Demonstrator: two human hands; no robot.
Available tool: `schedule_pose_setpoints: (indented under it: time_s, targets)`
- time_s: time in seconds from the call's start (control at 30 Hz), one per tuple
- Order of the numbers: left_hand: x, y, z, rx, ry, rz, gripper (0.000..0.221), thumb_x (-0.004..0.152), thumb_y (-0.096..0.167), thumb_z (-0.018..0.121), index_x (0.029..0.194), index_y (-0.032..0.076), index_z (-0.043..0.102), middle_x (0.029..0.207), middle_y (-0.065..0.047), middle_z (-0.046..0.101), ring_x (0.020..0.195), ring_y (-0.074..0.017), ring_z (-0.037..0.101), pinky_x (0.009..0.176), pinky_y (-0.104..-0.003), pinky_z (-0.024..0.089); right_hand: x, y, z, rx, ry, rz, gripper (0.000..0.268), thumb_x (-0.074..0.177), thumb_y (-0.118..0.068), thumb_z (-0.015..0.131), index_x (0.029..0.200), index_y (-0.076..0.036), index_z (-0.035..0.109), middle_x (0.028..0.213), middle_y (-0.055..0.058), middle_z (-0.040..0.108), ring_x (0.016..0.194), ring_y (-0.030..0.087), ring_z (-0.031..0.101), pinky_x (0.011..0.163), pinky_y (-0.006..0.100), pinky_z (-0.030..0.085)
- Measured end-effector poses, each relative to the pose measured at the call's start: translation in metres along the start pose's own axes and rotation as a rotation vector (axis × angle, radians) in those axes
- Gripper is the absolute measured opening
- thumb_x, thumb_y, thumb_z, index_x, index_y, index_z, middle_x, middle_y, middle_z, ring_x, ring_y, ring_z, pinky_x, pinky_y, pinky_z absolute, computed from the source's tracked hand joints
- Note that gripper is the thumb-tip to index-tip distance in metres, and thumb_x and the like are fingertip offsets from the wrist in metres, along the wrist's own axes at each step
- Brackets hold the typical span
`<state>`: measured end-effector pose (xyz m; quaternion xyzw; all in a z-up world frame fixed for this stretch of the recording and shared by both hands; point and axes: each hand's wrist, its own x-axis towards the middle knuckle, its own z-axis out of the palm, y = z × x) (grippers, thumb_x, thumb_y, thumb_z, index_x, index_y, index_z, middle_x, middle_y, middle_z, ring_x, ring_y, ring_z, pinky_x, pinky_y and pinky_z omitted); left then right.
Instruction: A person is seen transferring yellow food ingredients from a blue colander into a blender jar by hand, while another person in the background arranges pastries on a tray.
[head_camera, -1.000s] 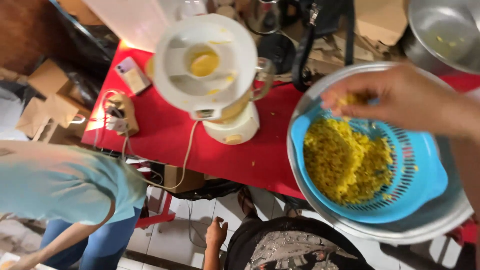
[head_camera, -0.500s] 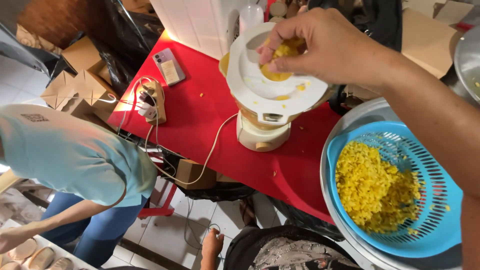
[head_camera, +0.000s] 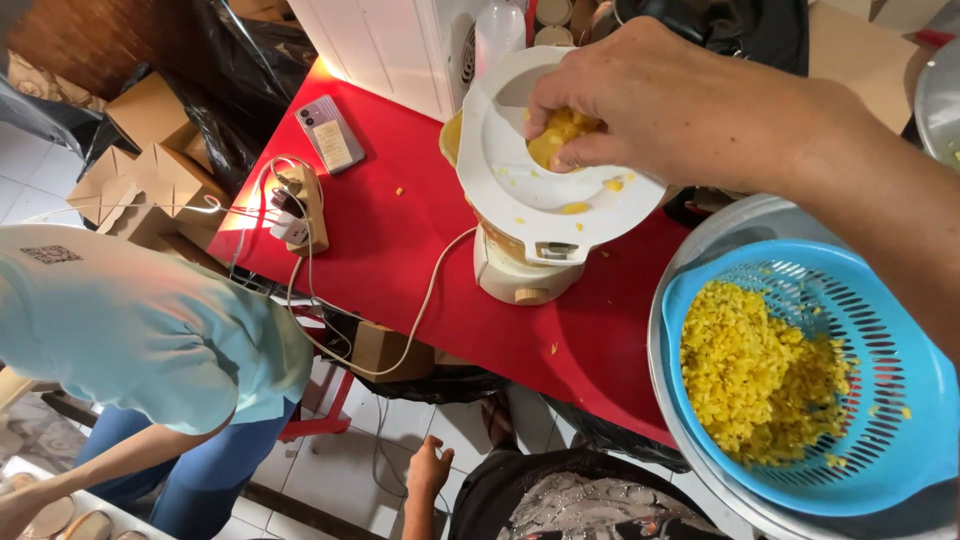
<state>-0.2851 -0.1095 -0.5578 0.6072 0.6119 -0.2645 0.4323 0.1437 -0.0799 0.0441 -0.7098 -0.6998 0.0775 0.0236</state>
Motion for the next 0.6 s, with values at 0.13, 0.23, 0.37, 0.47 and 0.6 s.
schedule_pose_setpoints:
  time_s: [0.13, 0.23, 0.37, 0.47, 0.6]
  targets:
    - [0.000, -0.002, 0.000, 0.009, -0.010, -0.026, 0.036, 0.099, 0.043, 0.056, 0.128, 0.021, 0.057, 0.120, -0.012, 0.071, 0.105, -0.0311, 0.069, 0.086, -0.047, 0.055, 0.003, -0.004, -0.008, 0.007, -0.113, 0.046, 0.019, 0.100, -0.026, 0.065, 0.116, -0.019, 0.072, 0.093, 0.008, 0.075, 0.089, 0.029, 0.070, 0.070, 0.045, 0.051]
    - [0.010, -0.008, 0.003, 0.021, -0.013, -0.031, 0.036, 0.099, 0.045, 0.056, 0.125, 0.020, 0.059, 0.120, -0.012, 0.072, 0.110, -0.0318, 0.068, 0.092, -0.047, 0.054, 0.004, -0.003, -0.008, 0.003, -0.122, 0.031, 0.016, 0.103, -0.027, 0.060, 0.112, -0.020, 0.072, 0.093, 0.006, 0.075, 0.086, 0.026, 0.071, 0.071, 0.043, 0.052]
    - [0.009, -0.008, -0.001, 0.035, -0.075, -0.079, 0.034, 0.102, 0.043, 0.055, 0.127, 0.020, 0.058, 0.118, -0.010, 0.073, 0.109, -0.0293, 0.069, 0.091, -0.044, 0.054, 0.002, -0.010, -0.009, 0.055, -0.077, 0.109, 0.031, 0.096, -0.018, 0.068, 0.127, -0.021, 0.070, 0.120, 0.013, 0.070, 0.102, 0.031, 0.068, 0.068, 0.048, 0.052]
    - [0.021, -0.014, 0.005, 0.050, -0.042, -0.037, 0.036, 0.099, 0.044, 0.060, 0.126, 0.021, 0.059, 0.121, -0.010, 0.073, 0.115, -0.0295, 0.067, 0.096, -0.044, 0.053, 0.003, -0.006, -0.006, -0.023, -0.044, 0.026, 0.015, 0.095, -0.021, 0.074, 0.109, -0.016, 0.074, 0.096, 0.010, 0.075, 0.093, 0.031, 0.071, 0.073, 0.046, 0.053]
    - [0.012, -0.010, 0.006, 0.019, -0.010, -0.024, 0.035, 0.098, 0.041, 0.060, 0.125, 0.019, 0.060, 0.120, -0.011, 0.073, 0.111, -0.0310, 0.068, 0.092, -0.045, 0.053, 0.007, 0.010, 0.005, 0.044, -0.028, -0.002, 0.019, 0.097, -0.027, 0.068, 0.104, -0.016, 0.082, 0.103, -0.001, 0.077, 0.091, 0.025, 0.071, 0.080, 0.043, 0.052]
